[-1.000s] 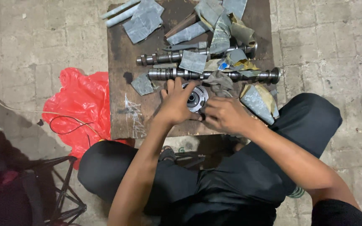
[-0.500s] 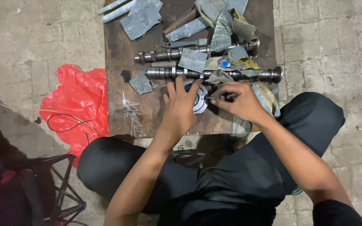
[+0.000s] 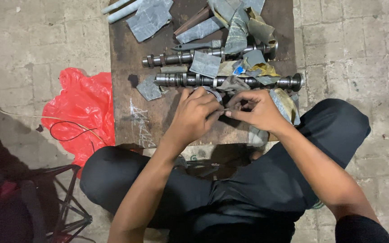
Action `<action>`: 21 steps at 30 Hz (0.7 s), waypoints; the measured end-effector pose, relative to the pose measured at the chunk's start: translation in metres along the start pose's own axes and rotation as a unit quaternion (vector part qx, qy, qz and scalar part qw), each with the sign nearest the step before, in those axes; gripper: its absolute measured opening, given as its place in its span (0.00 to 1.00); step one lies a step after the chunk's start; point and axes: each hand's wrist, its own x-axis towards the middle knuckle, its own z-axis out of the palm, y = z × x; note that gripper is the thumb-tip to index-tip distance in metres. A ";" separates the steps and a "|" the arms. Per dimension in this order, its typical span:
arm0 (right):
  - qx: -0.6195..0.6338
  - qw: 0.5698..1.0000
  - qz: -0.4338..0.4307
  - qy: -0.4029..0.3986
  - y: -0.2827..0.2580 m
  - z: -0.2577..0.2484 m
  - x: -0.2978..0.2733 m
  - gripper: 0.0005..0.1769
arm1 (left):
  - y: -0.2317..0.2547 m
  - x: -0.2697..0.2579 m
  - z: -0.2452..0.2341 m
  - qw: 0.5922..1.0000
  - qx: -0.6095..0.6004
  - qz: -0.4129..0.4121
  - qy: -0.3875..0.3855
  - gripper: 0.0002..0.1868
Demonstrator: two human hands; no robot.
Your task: The person sits on the floor and cleans a circular metal part using a cloth. They repeatedly wipe the surface of the part and occasionally rub the cloth between their fingers. Several other metal parts and sandpaper sheets are visible on the table.
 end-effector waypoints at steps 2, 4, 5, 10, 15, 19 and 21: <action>-0.004 1.000 -0.006 -0.004 0.002 0.001 0.001 0.06 | 0.002 0.000 -0.001 1.000 0.002 -0.003 0.003 0.05; -0.009 1.000 -0.011 -0.009 0.002 0.001 0.000 0.06 | 0.005 0.000 -0.001 1.000 0.003 -0.006 0.006 0.06; -0.008 1.000 -0.008 -0.008 0.001 0.001 -0.001 0.06 | 0.006 0.000 -0.001 1.000 -0.005 -0.011 0.007 0.06; 0.006 1.000 -0.001 -0.004 0.004 -0.001 0.000 0.04 | 0.008 0.002 -0.009 0.998 -0.052 -0.020 -0.017 0.03; 0.013 1.000 0.002 -0.006 0.007 -0.003 0.001 0.03 | 0.016 0.005 -0.019 0.993 -0.109 -0.008 -0.034 0.06; 0.048 0.999 0.004 0.009 0.014 0.000 0.002 0.03 | 0.008 0.004 -0.014 0.989 -0.140 -0.008 -0.040 0.11; 0.096 0.995 0.004 0.025 0.024 0.001 0.002 0.07 | 0.007 0.004 -0.015 0.990 -0.140 -0.008 -0.032 0.07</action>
